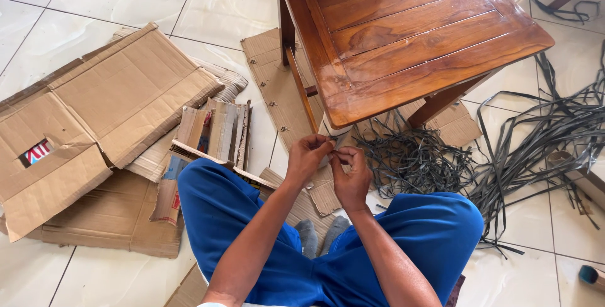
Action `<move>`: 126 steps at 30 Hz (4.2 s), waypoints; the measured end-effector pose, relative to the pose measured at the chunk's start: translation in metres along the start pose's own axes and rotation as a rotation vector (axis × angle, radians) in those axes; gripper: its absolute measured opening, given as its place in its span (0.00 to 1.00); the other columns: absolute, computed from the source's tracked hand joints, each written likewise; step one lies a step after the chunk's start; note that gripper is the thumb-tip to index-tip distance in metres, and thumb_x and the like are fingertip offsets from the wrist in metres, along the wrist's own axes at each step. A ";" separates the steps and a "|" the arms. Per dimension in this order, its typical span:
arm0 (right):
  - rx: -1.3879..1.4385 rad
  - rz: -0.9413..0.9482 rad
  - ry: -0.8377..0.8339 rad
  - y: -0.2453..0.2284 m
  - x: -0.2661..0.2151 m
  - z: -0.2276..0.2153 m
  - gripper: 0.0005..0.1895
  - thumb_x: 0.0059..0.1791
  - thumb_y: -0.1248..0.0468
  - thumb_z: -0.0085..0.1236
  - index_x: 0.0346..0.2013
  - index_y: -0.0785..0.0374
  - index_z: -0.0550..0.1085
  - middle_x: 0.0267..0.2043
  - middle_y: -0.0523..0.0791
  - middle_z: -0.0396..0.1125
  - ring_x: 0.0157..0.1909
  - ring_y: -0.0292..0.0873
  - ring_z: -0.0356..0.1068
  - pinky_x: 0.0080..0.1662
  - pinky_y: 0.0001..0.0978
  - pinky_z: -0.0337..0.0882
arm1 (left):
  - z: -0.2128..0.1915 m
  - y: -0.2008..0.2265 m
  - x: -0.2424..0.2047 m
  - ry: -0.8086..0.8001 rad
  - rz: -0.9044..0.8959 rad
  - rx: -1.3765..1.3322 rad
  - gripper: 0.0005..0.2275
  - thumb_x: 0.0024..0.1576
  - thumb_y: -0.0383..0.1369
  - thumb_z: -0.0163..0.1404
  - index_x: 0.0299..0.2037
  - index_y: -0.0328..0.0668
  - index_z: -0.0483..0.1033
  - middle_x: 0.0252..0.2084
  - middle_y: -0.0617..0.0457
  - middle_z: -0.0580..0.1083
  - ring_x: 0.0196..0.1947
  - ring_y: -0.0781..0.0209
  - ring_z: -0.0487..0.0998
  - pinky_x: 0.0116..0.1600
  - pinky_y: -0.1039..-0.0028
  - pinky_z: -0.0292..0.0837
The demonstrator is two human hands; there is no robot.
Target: Polishing a wooden chair with a cloth and wrapping the legs with protective cardboard and string.
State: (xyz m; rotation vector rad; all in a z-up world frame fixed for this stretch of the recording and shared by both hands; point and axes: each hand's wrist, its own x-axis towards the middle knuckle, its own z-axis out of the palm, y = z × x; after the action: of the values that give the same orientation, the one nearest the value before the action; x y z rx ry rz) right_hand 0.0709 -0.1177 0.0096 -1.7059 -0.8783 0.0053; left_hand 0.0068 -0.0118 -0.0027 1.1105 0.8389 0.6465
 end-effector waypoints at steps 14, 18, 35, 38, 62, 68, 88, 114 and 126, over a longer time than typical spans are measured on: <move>0.048 0.077 -0.045 0.005 -0.005 0.006 0.11 0.49 0.64 0.67 0.42 0.56 0.73 0.31 0.42 0.79 0.29 0.37 0.77 0.42 0.31 0.75 | 0.001 -0.022 0.018 0.010 -0.139 -0.261 0.07 0.46 0.27 0.65 0.32 0.36 0.83 0.23 0.51 0.78 0.19 0.68 0.79 0.27 0.85 0.73; 0.168 0.155 -0.052 0.010 -0.013 0.013 0.11 0.49 0.69 0.66 0.43 0.61 0.74 0.32 0.45 0.79 0.29 0.38 0.77 0.41 0.33 0.76 | -0.007 0.008 -0.001 -0.025 0.028 0.044 0.07 0.51 0.33 0.65 0.34 0.39 0.85 0.23 0.53 0.78 0.22 0.70 0.79 0.31 0.85 0.69; -0.224 0.422 -0.322 0.141 -0.026 0.002 0.10 0.47 0.58 0.64 0.43 0.49 0.78 0.36 0.40 0.78 0.38 0.43 0.78 0.44 0.38 0.75 | -0.051 -0.084 0.022 -0.009 0.040 0.723 0.11 0.52 0.50 0.60 0.37 0.60 0.85 0.34 0.57 0.82 0.42 0.51 0.83 0.48 0.61 0.75; -0.411 0.460 -0.391 0.188 -0.029 -0.007 0.10 0.46 0.51 0.63 0.41 0.43 0.79 0.37 0.35 0.78 0.44 0.43 0.78 0.48 0.41 0.75 | -0.069 -0.136 0.021 -0.073 -0.066 0.790 0.11 0.53 0.49 0.59 0.39 0.61 0.85 0.38 0.55 0.83 0.47 0.48 0.82 0.52 0.59 0.76; -0.593 0.702 -0.532 0.362 -0.009 -0.035 0.23 0.53 0.57 0.46 0.63 0.52 0.72 0.74 0.43 0.54 0.69 0.60 0.62 0.66 0.58 0.65 | -0.076 -0.209 0.014 -0.469 -0.228 1.130 0.12 0.56 0.44 0.53 0.44 0.54 0.83 0.44 0.50 0.82 0.50 0.46 0.82 0.56 0.53 0.76; -0.511 0.563 -0.297 0.317 -0.003 -0.037 0.15 0.51 0.58 0.51 0.50 0.51 0.79 0.56 0.44 0.70 0.58 0.58 0.70 0.59 0.55 0.70 | -0.070 -0.202 0.017 -0.454 -0.200 1.097 0.11 0.56 0.43 0.52 0.44 0.54 0.83 0.44 0.48 0.82 0.50 0.45 0.82 0.55 0.53 0.77; 0.467 0.881 -0.687 0.143 -0.037 -0.013 0.07 0.48 0.71 0.63 0.40 0.65 0.78 0.30 0.46 0.75 0.29 0.34 0.74 0.33 0.20 0.73 | -0.043 -0.182 0.003 -0.217 -0.280 0.035 0.13 0.56 0.36 0.62 0.46 0.35 0.82 0.31 0.49 0.77 0.28 0.68 0.75 0.35 0.82 0.75; 0.254 0.605 -0.719 0.116 -0.030 -0.012 0.11 0.49 0.60 0.66 0.42 0.62 0.81 0.27 0.44 0.72 0.32 0.34 0.69 0.41 0.25 0.67 | -0.051 -0.174 0.003 0.034 -0.284 -0.108 0.08 0.52 0.35 0.66 0.35 0.42 0.82 0.29 0.52 0.80 0.27 0.70 0.79 0.35 0.84 0.77; -0.530 0.471 -0.271 0.248 0.059 -0.072 0.10 0.44 0.44 0.67 0.28 0.41 0.82 0.23 0.39 0.72 0.31 0.50 0.74 0.37 0.41 0.70 | -0.077 -0.120 0.033 0.338 -0.113 -0.261 0.07 0.57 0.35 0.60 0.42 0.43 0.81 0.30 0.54 0.78 0.27 0.72 0.77 0.37 0.83 0.78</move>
State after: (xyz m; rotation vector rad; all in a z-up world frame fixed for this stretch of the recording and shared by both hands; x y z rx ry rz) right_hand 0.2794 -0.1601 -0.1485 -2.4234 -0.6847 0.3552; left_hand -0.0351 0.0138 -0.1405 0.7217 1.0643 0.8362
